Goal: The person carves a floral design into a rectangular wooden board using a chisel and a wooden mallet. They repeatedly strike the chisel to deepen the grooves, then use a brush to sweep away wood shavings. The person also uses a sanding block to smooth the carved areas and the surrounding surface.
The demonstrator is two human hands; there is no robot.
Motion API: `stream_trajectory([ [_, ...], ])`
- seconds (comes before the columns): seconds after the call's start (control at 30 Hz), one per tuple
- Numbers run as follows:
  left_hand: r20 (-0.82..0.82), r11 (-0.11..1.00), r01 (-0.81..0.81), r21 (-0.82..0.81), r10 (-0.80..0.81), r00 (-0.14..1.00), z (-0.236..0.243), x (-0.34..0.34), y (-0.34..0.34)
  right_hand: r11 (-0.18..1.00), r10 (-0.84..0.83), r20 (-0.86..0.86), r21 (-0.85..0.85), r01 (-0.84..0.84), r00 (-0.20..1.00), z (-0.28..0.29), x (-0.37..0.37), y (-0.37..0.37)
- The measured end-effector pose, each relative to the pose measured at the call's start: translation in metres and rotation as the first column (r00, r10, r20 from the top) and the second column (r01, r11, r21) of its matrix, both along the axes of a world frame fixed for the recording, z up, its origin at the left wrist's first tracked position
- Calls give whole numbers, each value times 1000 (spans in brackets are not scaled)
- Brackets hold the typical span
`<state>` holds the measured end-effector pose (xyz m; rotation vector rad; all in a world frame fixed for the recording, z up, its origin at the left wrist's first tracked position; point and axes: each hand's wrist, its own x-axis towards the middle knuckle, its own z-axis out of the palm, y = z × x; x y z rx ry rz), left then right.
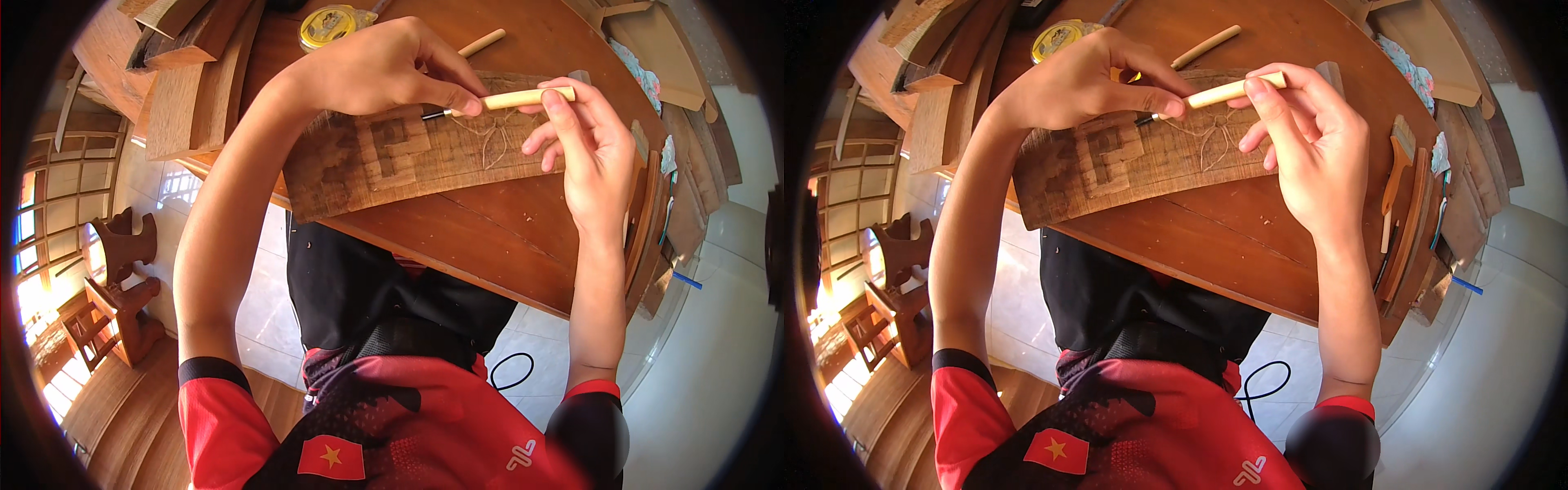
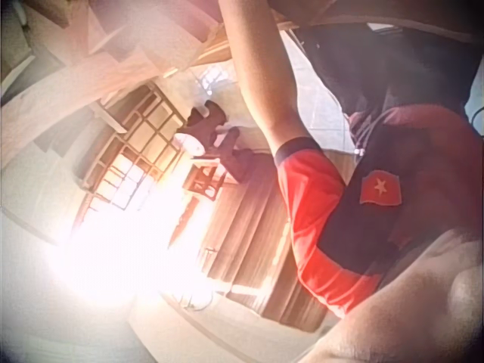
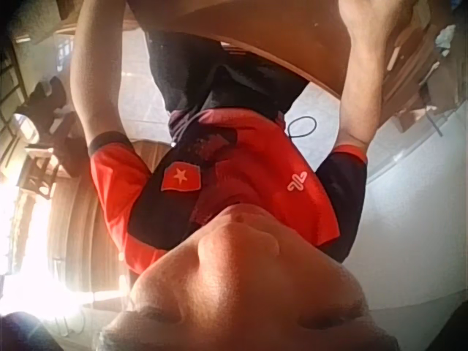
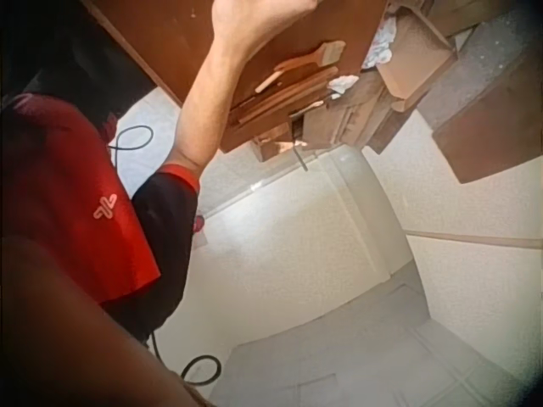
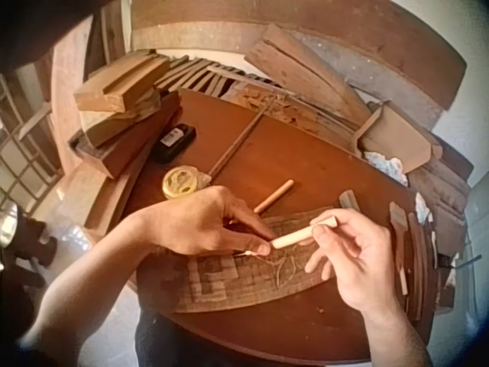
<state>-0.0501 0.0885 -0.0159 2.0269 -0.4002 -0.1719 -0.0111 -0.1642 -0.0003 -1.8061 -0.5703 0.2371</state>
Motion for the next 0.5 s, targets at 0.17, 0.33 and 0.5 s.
stream_trajectory([
  [0.17, 39, 998, 37, -49, -35, 999, -7, 0, -1, 1000, -11, 21, 9, 11, 1000, 1, -1, 0],
  [0.33, 28, 996, 33, -77, -30, 999, -9, -1, -1, 1000, -24, 33, 17, 23, 999, 1, -3, 1],
  [0.5, -20, 990, 17, -143, -20, 1000, -13, -2, -1, 1000, -7, 54, 13, 7, 999, 2, -2, 1],
])
